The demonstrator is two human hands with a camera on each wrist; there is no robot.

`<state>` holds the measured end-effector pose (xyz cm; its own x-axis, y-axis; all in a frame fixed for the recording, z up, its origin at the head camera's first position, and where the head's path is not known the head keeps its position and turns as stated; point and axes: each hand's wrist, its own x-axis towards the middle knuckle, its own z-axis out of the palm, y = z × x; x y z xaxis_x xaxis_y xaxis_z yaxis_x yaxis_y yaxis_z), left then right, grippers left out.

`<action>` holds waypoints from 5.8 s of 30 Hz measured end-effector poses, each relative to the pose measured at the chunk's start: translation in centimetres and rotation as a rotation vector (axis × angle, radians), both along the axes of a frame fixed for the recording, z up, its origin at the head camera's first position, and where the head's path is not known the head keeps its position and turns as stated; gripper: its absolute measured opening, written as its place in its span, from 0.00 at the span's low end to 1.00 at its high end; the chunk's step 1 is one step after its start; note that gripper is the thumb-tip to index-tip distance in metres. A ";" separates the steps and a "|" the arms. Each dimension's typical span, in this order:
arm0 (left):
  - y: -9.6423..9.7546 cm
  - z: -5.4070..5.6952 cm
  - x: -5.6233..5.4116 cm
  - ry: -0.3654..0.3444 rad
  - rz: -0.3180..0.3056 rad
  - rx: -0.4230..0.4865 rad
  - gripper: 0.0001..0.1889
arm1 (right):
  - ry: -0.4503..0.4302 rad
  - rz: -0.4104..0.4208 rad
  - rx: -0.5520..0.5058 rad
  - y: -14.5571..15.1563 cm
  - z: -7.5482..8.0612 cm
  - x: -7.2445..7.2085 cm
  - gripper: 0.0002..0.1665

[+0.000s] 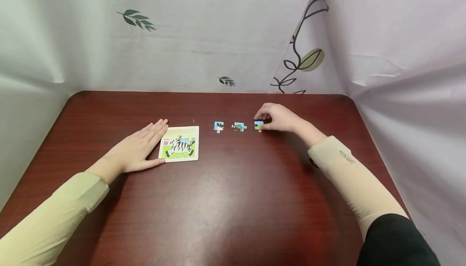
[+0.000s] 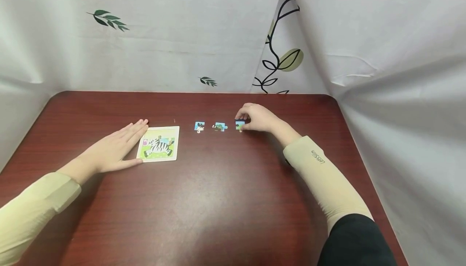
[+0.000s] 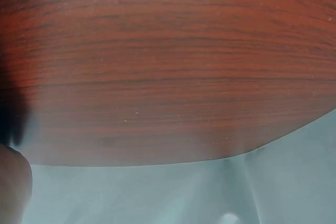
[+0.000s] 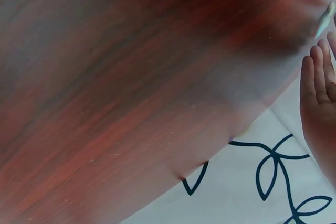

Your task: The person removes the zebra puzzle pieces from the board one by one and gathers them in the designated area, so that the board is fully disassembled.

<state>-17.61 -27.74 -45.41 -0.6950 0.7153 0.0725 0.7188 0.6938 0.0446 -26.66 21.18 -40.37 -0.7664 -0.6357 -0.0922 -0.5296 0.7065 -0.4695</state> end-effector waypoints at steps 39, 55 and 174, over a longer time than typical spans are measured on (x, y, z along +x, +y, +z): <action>0.2 0.1 -0.2 -0.029 0.014 -0.004 0.54 | 0.007 0.198 -0.162 -16.9 -0.1 1.5 0.09; 0.1 0.2 -0.2 -0.029 0.016 -0.010 0.53 | -0.072 0.277 -0.127 -22.0 -0.1 1.7 0.11; 0.2 0.0 -0.3 -0.110 0.073 0.001 0.47 | -0.194 0.312 -0.158 -25.7 -1.7 1.9 0.12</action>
<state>-17.95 -27.56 -45.45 -0.7491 0.6625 -0.0062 0.6571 0.7441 0.1207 -24.74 -4.48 -42.05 -0.5125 -0.8531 -0.0984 -0.5981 0.4368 -0.6719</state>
